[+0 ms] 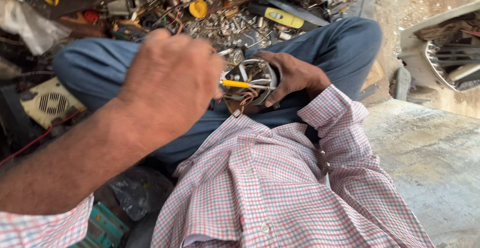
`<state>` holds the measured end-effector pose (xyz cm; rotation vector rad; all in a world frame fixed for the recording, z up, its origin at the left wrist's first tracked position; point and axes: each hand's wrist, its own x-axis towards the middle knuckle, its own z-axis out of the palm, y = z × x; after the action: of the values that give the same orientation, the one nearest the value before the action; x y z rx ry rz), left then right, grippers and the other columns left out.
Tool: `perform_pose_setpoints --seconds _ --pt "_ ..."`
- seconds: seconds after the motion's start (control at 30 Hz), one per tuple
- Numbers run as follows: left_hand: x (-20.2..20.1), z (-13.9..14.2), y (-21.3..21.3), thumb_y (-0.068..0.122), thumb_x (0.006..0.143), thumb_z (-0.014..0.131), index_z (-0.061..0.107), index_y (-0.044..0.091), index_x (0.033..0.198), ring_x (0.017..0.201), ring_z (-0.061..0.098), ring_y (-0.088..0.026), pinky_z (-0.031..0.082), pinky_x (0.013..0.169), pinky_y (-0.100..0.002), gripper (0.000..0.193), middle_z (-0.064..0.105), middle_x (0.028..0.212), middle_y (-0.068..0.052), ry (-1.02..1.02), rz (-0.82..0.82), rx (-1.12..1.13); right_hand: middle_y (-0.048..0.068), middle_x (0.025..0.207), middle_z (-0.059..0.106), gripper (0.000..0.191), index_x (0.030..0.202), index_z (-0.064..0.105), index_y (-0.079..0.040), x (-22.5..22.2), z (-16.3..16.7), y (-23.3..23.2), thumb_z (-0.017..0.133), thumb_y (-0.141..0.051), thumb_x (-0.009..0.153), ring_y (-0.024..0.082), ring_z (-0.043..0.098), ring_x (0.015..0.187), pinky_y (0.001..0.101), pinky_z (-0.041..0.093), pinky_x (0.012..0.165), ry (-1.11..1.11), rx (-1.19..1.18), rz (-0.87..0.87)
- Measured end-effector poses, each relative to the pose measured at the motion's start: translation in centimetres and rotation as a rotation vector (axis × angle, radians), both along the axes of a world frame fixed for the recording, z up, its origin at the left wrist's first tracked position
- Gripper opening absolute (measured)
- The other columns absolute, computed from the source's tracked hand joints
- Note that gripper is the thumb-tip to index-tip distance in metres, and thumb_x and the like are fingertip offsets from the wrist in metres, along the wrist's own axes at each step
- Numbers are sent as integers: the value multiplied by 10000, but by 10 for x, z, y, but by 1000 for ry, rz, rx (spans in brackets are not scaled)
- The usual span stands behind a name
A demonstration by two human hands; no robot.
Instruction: The person sits on the floor and uses a screwdriver to adjust the internal wiring of a small electric motor. They then remove the rotor from the motor housing and inspect the commutator and brushes by hand.
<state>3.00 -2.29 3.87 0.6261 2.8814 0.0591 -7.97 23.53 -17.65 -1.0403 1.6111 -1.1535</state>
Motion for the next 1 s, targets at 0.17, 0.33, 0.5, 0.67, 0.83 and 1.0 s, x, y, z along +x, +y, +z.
perform_pose_setpoints --seconds 0.17,0.33,0.5,0.67,0.83,1.0 --pt "-7 11 0 470 876 731 700 83 860 745 713 -355 551 647 -478 389 696 754 -135 -326 142 49 121 1215 733 1008 1381 547 -17 -2 -4 7 1008 -283 524 225 715 1105 351 579 990 -33 6 11" --pt "-5 7 8 447 787 691 680 103 816 744 706 -368 531 650 -507 346 692 750 -116 -62 77 96 129 1200 732 986 1343 567 -17 -3 -10 14 1024 -291 513 229 715 1103 347 571 974 38 5 -8" --pt "-4 -4 17 578 843 685 677 123 915 773 717 -378 564 709 -510 461 715 746 -147 -402 242 -125 131 1200 731 1034 1352 569 -31 5 -17 23 1016 -321 466 267 713 1127 357 557 984 81 28 -42" --pt "-2 -6 21 560 812 664 679 123 842 794 706 -395 531 775 -524 438 727 767 -140 -263 234 -64 154 1250 699 1087 1384 558 -24 10 -15 31 1024 -314 446 302 667 1177 374 524 1007 88 -40 -68" --pt "-9 -8 25 541 886 662 701 131 911 913 706 -396 548 831 -525 412 744 893 -152 -436 375 -122 134 1242 732 1020 1350 604 -51 13 -6 37 993 -346 454 281 698 1175 366 545 1004 27 53 -51" --pt "-12 -6 24 519 760 765 713 138 973 977 701 -368 537 891 -519 439 743 922 -144 -494 418 -112 144 1242 711 1028 1344 592 -54 18 -4 38 1004 -330 443 297 669 1192 380 532 1015 55 67 -85"
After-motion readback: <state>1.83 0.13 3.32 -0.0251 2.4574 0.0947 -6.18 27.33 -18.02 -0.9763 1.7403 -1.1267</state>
